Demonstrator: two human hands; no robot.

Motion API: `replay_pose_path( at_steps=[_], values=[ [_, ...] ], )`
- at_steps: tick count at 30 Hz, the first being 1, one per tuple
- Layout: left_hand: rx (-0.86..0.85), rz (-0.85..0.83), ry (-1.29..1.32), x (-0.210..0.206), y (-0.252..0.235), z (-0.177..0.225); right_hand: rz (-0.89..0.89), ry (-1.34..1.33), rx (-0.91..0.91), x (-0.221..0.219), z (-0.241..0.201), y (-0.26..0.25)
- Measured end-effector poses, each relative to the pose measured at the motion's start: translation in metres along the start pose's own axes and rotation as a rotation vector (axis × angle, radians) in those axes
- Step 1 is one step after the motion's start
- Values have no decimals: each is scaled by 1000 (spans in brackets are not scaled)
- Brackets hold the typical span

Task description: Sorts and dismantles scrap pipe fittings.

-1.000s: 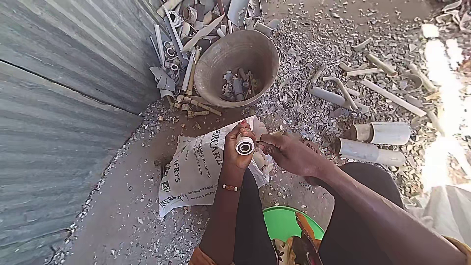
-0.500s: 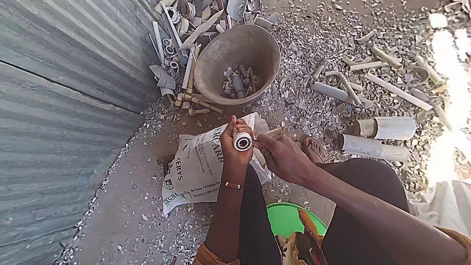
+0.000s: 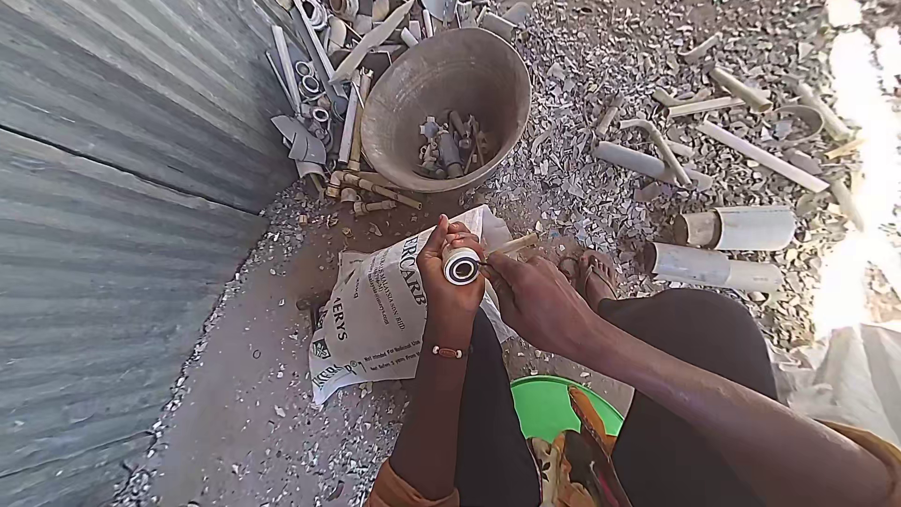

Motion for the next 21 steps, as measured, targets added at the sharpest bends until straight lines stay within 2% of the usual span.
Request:
replay_pose_path(
  at_steps=[4,7,13,18,21],
  values=[
    [-38,-4,-52,0,1,1,-4,-38,24,1,1,1],
    [102,-122,57,5,2,-4,-18,-57,104,1,5,1],
    [448,-307,215,6,3,-12,-150,-115,394,15,15,-1],
    [555,-277,154,6,6,-15,-126,-123,486,14,18,3],
    [558,-268,91,6,8,-16,-106,-114,511,12,20,6]
  ],
)
Point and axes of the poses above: each hand's wrist, its own y-axis away from the middle knuckle, its own x-axis out of the back of the hand, z = x × y, the point moved 4 cm from there along -y, towards the middle knuckle, and after that the axes turned 3 degrees about y, right-handed, at the moved point
